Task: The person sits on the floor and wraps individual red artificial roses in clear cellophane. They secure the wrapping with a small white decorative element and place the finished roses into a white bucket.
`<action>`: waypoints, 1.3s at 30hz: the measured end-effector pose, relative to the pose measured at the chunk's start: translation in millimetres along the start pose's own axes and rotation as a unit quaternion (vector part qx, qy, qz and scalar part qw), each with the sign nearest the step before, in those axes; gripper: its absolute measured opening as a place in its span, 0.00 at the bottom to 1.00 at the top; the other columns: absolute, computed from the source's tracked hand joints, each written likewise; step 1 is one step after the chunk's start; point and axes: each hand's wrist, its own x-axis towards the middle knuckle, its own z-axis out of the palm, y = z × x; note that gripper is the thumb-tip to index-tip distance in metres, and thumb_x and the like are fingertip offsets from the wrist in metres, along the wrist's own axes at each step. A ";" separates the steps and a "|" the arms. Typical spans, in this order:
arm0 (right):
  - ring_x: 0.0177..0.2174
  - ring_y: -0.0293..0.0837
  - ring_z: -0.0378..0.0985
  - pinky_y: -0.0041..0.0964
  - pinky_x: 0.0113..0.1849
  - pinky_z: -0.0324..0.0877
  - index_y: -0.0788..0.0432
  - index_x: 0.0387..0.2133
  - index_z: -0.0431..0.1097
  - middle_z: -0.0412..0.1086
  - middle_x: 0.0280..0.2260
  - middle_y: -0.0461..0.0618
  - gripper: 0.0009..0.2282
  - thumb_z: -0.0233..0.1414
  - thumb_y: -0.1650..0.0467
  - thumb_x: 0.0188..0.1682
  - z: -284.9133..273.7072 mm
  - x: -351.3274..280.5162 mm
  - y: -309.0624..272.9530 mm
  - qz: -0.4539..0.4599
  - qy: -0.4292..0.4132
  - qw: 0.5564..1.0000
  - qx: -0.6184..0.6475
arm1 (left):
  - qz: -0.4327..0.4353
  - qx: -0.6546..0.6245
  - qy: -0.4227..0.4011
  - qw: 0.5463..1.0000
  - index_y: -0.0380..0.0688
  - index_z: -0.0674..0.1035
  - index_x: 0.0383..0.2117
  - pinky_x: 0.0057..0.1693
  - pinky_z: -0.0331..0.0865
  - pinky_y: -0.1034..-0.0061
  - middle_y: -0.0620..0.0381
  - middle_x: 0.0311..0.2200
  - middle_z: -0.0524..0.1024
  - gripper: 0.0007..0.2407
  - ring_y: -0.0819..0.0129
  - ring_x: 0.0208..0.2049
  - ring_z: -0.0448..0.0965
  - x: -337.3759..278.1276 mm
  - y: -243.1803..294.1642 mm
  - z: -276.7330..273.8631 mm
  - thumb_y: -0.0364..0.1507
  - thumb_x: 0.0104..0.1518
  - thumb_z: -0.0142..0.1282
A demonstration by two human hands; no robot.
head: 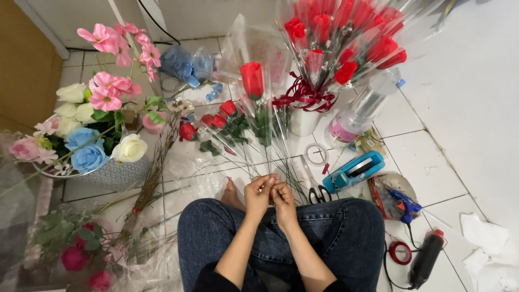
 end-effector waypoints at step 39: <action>0.18 0.34 0.58 0.24 0.20 0.56 0.57 0.37 0.66 0.65 0.22 0.47 0.07 0.43 0.79 0.54 -32.1 85.8 -74.9 0.178 -0.056 0.966 -0.179 | -0.149 0.265 -0.188 0.934 0.49 0.75 0.60 0.54 0.72 0.57 0.49 0.44 0.83 0.23 0.45 0.47 0.81 89.8 24.5 -42.7 0.31 0.56 0.60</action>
